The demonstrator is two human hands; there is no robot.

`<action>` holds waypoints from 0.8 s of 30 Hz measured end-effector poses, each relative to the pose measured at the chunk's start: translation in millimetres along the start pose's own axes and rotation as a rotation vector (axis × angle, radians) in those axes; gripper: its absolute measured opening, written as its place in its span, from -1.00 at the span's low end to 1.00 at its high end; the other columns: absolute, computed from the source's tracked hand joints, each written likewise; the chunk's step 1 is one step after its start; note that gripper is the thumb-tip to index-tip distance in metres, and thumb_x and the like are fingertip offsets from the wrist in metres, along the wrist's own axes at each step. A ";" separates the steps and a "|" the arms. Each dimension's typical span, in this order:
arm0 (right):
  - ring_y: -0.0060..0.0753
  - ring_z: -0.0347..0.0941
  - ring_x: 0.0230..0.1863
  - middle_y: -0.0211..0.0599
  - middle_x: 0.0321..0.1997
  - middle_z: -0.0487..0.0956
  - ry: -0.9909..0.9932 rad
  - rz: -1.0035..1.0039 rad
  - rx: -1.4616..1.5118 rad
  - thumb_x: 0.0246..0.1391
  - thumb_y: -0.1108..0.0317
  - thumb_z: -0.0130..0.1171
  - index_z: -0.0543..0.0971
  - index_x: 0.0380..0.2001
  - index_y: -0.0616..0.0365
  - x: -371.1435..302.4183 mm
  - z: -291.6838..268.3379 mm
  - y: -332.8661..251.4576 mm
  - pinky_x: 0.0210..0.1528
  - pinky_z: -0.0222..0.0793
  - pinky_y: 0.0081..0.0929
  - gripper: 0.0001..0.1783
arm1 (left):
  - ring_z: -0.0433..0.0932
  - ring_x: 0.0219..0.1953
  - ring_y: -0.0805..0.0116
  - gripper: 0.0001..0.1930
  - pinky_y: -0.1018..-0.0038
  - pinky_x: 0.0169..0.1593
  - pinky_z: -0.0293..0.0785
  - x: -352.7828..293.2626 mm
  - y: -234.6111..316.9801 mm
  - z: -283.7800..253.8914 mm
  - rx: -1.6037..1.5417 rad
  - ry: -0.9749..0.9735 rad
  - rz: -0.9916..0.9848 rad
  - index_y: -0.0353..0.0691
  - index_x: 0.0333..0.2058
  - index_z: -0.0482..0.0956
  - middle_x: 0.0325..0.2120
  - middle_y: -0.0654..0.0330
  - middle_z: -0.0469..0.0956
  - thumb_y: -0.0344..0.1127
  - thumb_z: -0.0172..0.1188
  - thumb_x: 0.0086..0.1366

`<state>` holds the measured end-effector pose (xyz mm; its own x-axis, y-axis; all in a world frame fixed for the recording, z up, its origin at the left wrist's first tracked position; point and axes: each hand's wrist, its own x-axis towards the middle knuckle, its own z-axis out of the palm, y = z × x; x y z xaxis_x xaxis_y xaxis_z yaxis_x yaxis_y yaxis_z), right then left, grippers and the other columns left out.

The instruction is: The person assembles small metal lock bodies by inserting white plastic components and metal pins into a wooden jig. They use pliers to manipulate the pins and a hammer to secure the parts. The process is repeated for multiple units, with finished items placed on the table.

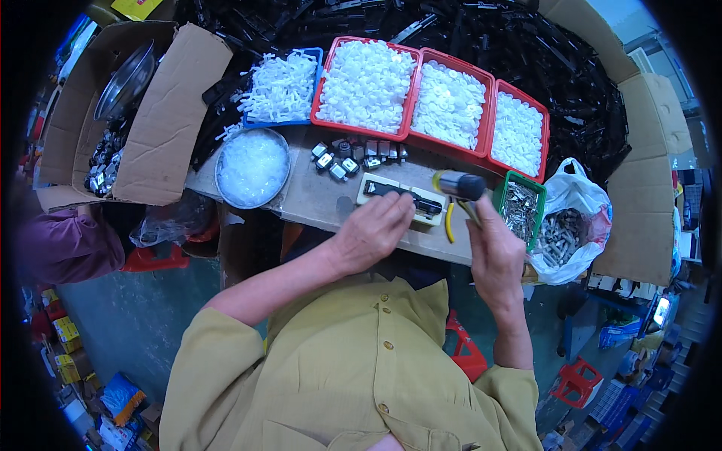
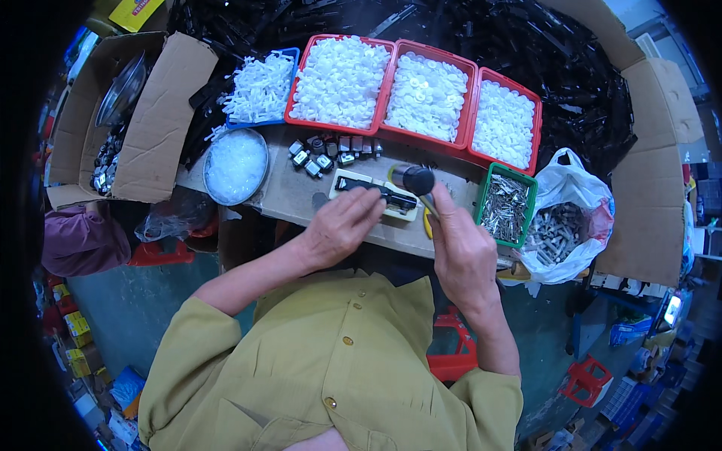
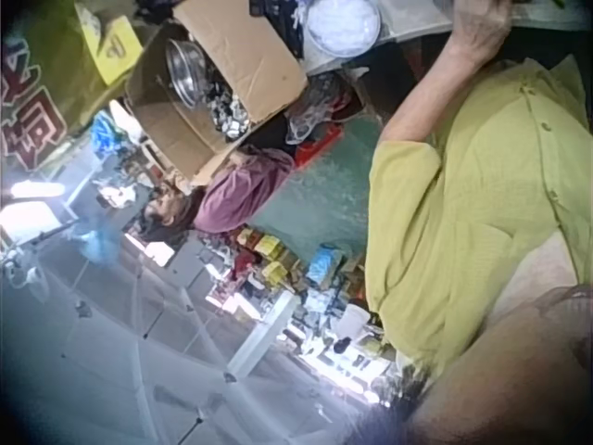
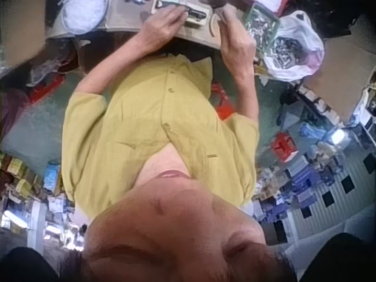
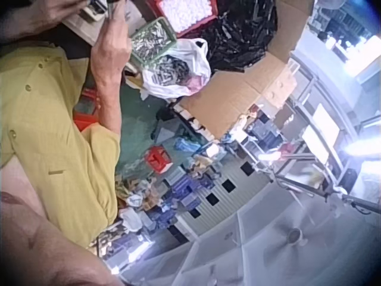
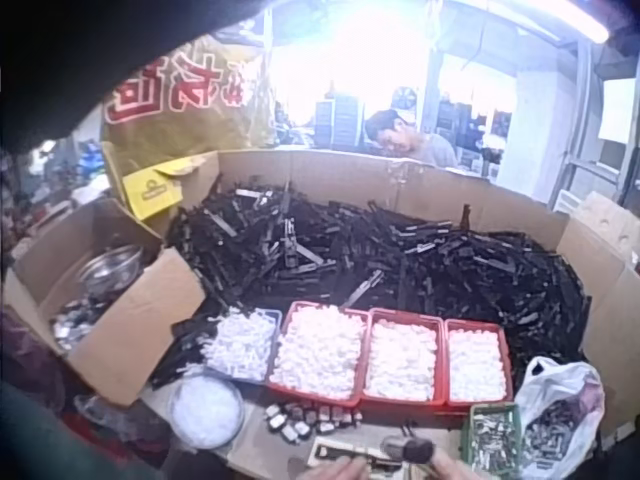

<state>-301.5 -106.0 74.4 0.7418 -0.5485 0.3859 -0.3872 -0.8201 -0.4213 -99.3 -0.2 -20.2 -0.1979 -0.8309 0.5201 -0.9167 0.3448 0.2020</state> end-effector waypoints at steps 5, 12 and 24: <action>-0.08 0.55 -0.49 -0.11 -0.43 0.55 -0.053 -0.103 -0.001 0.11 0.54 0.15 0.45 0.25 0.21 9.9 35.6 0.7 -0.44 0.43 -0.16 -0.43 | 0.50 0.09 0.02 -0.55 0.29 0.12 0.52 -6.1 11.8 18.8 -0.043 0.030 0.063 -0.54 -0.04 0.53 0.04 -0.09 0.47 -0.42 0.17 0.08; -0.16 0.53 -0.55 -0.19 -0.49 0.49 -0.069 -0.151 -0.083 0.02 0.55 0.15 0.45 0.26 0.10 24.5 36.3 -12.5 -0.46 0.42 -0.21 -0.35 | 0.51 0.10 0.03 -0.68 0.31 0.16 0.53 -6.4 10.2 17.5 0.020 0.102 0.105 -0.51 -0.18 0.60 -0.07 -0.08 0.52 -0.41 0.14 0.12; 0.01 0.55 -0.43 -0.12 -0.45 0.54 -0.348 0.091 -0.088 0.16 0.49 0.17 0.41 0.27 0.09 -3.9 41.2 20.3 -0.38 0.43 -0.10 -0.43 | 0.62 -0.05 0.00 -0.69 0.25 0.03 0.62 -18.2 -9.5 -0.6 -0.068 0.153 -0.071 -0.49 -0.16 0.62 -0.11 -0.06 0.60 -0.56 0.34 0.07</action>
<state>-289.6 -113.7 30.6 0.8380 -0.5441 0.0420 -0.4947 -0.7899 -0.3625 -86.8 12.0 -31.1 -0.0737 -0.7796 0.6219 -0.8999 0.3207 0.2954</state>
